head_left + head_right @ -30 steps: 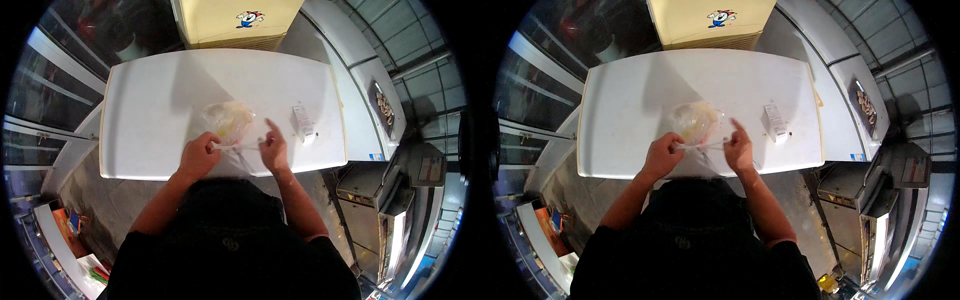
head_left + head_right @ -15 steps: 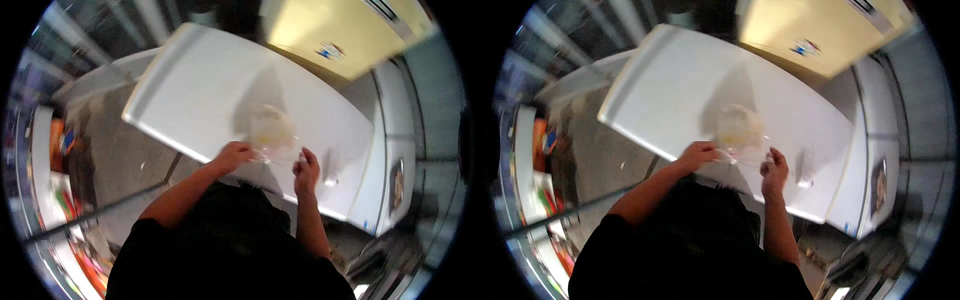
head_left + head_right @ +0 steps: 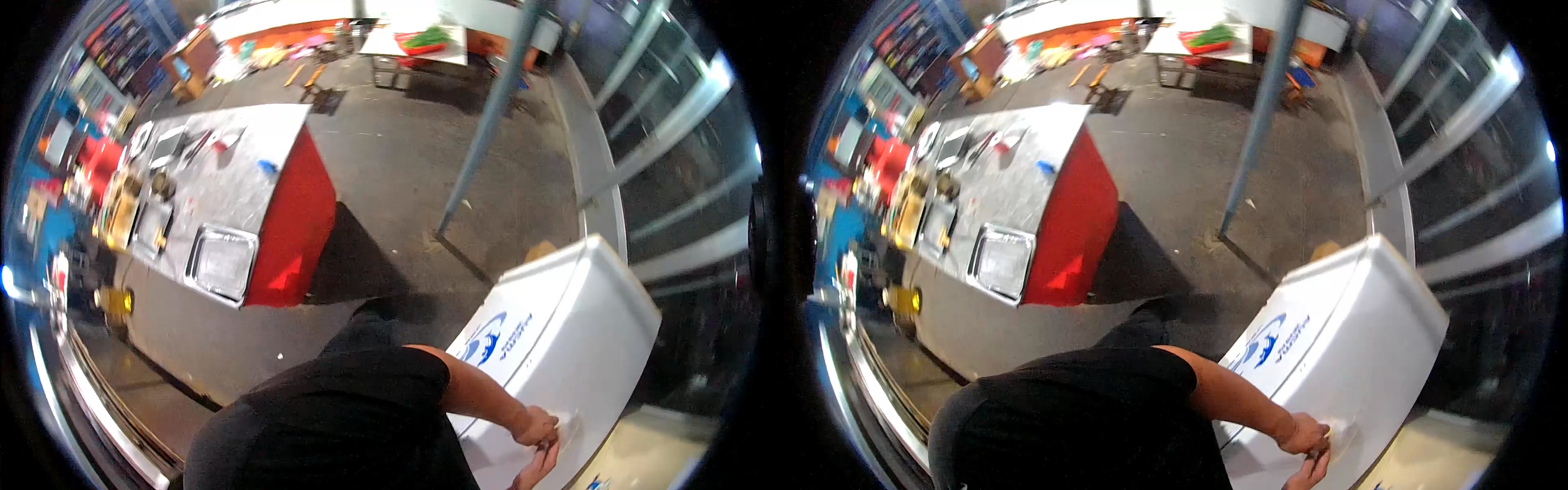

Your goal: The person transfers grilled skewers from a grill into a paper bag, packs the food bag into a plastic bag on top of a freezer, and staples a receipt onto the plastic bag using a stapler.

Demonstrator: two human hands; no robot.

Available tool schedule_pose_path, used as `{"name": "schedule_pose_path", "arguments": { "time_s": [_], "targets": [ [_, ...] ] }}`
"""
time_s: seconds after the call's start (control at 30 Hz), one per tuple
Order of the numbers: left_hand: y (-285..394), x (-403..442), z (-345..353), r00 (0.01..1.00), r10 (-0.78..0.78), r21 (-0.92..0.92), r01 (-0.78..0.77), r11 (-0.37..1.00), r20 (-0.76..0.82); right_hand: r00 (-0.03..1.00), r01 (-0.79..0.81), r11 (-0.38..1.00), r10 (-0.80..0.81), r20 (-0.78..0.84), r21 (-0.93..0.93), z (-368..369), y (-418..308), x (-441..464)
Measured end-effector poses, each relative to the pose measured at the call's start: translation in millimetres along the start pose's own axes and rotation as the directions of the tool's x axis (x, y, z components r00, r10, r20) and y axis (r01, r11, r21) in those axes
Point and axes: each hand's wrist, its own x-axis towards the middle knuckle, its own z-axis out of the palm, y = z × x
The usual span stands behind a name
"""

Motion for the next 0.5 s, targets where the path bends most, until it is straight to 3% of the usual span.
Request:
{"name": "schedule_pose_path", "arguments": {
  "time_s": [0.03, 0.07, 0.1, 0.13, 0.17, 0.2, 0.27, 0.3, 0.33, 0.37, 0.4, 0.43, 0.47, 0.5],
  "targets": [
    [5, -9, -19, 1.0, -0.005, -0.021, 0.005, 1.0, 0.009, 0.975, 0.083, 0.993, -0.098, -0.201, -0.08, 46, -72, -6],
    [2, -16, -30, 1.0, -0.009, -0.039, 0.009, 0.999, 0.021, 0.99, -0.045, 0.998, 0.038, -0.137, -0.051, 15, -22, 8],
    [-12, -30, -27, 0.996, 0.09, -0.051, -0.091, 0.995, -0.014, 0.982, -0.175, 0.984, 0.171, -0.085, -0.036, -9, 20, 14],
    [2, -52, -57, 0.997, 0.071, -0.16, -0.077, 0.984, -0.043, 0.986, -0.156, 0.986, 0.154, -0.058, -0.05, -5, 6, 20],
    [-8, -71, -76, 0.991, 0.076, -0.162, -0.092, 0.983, -0.106, 0.998, -0.059, 0.941, 0.06, -0.01, -0.334, 3, -6, 14],
    [-22, -93, -95, 0.983, 0.084, -0.169, -0.112, 0.979, -0.164, 0.998, 0.047, 0.808, -0.018, 0.055, -0.587, 12, -22, 11],
    [-84, -160, -151, 0.956, -0.039, -0.131, 0.001, 0.991, -0.289, 0.996, -0.056, 0.966, 0.035, -0.085, -0.254, -15, 34, 23],
    [-105, -215, -190, 0.877, -0.225, -0.109, 0.197, 0.974, -0.424, 0.956, -0.233, 0.969, 0.212, -0.202, -0.087, -12, 24, 29],
    [-92, -289, -253, 0.7, -0.598, -0.347, 0.49, 0.8, -0.391, 0.956, -0.233, 0.968, 0.211, -0.202, -0.095, -9, 12, 26],
    [-121, -354, -284, 0.542, -0.53, -0.076, 0.649, 0.757, -0.652, 0.984, -0.169, 0.89, 0.125, -0.129, -0.424, -2, -5, 19],
    [-162, -418, -310, 0.219, -0.534, -0.151, 0.812, 0.564, -0.817, 0.997, -0.076, 0.71, 0.072, -0.034, -0.7, 13, -17, 13],
    [-175, -487, -342, -0.145, -0.402, -0.368, 0.742, 0.56, -0.904, 0.995, -0.093, 0.708, 0.083, -0.048, -0.7, 30, -18, 9],
    [-192, -551, -381, -0.407, -0.392, -0.549, 0.743, 0.383, -0.825, 0.987, -0.139, 0.738, 0.051, -0.151, -0.661, 39, -23, 1],
    [-237, -614, -395, -0.571, -0.032, -0.53, 0.738, 0.418, -0.82, 0.965, -0.186, 0.763, 0.025, -0.26, -0.619, 47, -30, -12]
  ]
}}
